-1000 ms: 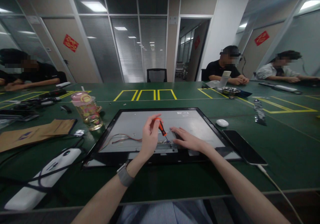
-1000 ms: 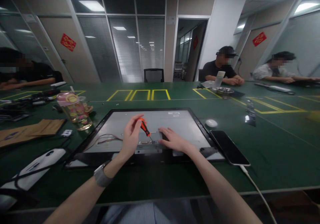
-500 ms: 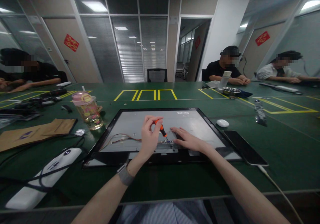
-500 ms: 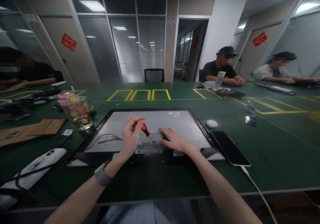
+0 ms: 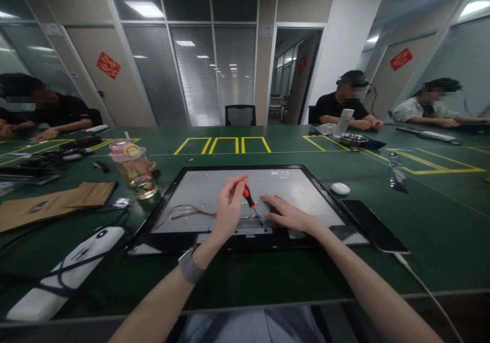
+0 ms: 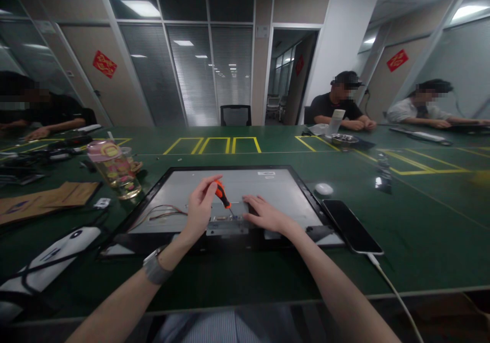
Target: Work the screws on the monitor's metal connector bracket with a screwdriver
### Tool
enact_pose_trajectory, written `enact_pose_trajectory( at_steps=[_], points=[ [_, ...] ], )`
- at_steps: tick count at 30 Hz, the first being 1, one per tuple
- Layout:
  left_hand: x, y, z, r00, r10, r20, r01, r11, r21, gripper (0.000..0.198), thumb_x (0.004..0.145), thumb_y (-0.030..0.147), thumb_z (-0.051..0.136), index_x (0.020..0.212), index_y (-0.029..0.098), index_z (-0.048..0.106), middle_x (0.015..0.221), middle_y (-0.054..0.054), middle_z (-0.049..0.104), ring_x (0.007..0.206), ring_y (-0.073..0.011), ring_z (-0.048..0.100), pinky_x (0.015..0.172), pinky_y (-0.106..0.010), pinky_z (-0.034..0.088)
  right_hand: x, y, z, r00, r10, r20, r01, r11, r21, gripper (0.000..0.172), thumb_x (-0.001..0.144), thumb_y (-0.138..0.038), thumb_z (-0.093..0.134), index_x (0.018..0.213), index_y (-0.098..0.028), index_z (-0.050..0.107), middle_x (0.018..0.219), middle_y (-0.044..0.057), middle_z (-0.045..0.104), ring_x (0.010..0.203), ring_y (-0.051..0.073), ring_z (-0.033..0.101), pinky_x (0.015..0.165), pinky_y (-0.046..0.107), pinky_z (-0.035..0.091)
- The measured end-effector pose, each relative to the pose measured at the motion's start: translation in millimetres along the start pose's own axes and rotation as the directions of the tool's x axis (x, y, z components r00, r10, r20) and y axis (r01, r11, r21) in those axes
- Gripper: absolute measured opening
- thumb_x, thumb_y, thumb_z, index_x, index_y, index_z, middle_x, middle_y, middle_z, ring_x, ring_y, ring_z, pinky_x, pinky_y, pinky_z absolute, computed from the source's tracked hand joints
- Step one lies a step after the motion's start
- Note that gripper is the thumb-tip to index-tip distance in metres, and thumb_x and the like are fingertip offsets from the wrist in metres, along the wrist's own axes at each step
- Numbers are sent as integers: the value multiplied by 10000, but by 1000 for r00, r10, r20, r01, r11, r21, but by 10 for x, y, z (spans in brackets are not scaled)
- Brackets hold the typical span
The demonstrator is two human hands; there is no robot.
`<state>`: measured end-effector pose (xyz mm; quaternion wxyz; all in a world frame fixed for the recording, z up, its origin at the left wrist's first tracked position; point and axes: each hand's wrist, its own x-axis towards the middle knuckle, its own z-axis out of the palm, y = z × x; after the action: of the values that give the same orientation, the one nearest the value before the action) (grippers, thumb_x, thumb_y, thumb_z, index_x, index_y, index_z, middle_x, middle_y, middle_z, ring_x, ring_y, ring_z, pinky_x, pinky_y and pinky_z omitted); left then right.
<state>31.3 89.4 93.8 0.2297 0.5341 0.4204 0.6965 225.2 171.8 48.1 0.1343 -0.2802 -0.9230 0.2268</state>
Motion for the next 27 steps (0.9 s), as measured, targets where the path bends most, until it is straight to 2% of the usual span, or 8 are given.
enact_pose_trajectory(
  at_steps=[2, 4, 6, 9, 13, 19, 23, 27],
  points=[
    [1, -29, -4, 999, -33, 7, 34, 998, -57, 260, 910, 298, 469, 1026, 164, 660, 861, -49, 647, 827, -151, 601, 800, -271, 458, -1, 5, 1, 1000, 2, 5, -2, 1000, 1, 562, 939, -474, 428, 1415, -181, 372, 1471, 118, 387, 1359, 283, 333, 1151, 518, 135],
    [2, -34, -1, 999, -39, 7, 39, 995, -92, 262, 910, 296, 454, 968, 159, 670, 859, -57, 654, 848, -164, 606, 819, -286, 455, -3, 10, 1, 1000, 0, 9, 0, 1000, -1, 566, 940, -476, 428, 1416, -176, 369, 1471, 122, 386, 1359, 278, 333, 1153, 516, 130],
    [2, -13, 8, 1000, 1, -3, -1, 999, -41, 243, 883, 313, 505, 873, 166, 699, 909, -62, 626, 894, -168, 587, 816, -272, 452, -5, 17, 4, 1000, -4, 12, 4, 1000, -8, 574, 944, -476, 420, 1419, -161, 361, 1470, 130, 386, 1365, 270, 325, 1155, 509, 128],
    [-4, 37, 21, 999, 41, -14, -40, 999, 30, 190, 826, 329, 603, 827, 176, 716, 890, -48, 564, 846, -148, 556, 753, -243, 455, -2, 30, 14, 1000, -12, 12, 12, 1000, -14, 570, 948, -475, 414, 1421, -162, 358, 1472, 130, 383, 1368, 263, 321, 1156, 505, 132],
    [-12, 57, 10, 999, 40, 10, -40, 998, 53, 203, 871, 308, 554, 928, 177, 698, 847, -34, 573, 780, -132, 558, 737, -241, 452, 3, 17, 13, 1000, -10, -6, 10, 1000, -3, 553, 942, -467, 431, 1413, -181, 375, 1471, 118, 388, 1366, 271, 322, 1152, 510, 145],
    [-2, -7, -2, 999, -3, 52, 5, 999, -33, 290, 936, 313, 421, 1047, 167, 646, 922, -70, 679, 903, -171, 623, 883, -312, 455, -4, -55, -29, 1000, 2, 8, -2, 1000, 5, 524, 943, -456, 428, 1383, -174, 399, 1454, 124, 411, 1350, 288, 344, 1145, 517, 164],
    [-3, -26, 3, 993, -33, 111, 44, 994, -98, 319, 934, 327, 422, 1122, 164, 622, 1011, -95, 682, 987, -197, 627, 945, -357, 441, -4, -53, -33, 1000, -15, 7, 15, 1000, 9, 503, 944, -465, 427, 1368, -195, 416, 1441, 109, 431, 1340, 296, 356, 1143, 519, 167],
    [-8, 8, 2, 990, 1, 138, 6, 999, -54, 283, 906, 315, 491, 1089, 177, 657, 947, -73, 669, 913, -174, 619, 877, -313, 466, -4, -29, -22, 1000, -10, 14, 10, 1000, 6, 536, 945, -486, 417, 1394, -194, 388, 1466, 102, 398, 1355, 282, 337, 1157, 501, 132]
  ],
)
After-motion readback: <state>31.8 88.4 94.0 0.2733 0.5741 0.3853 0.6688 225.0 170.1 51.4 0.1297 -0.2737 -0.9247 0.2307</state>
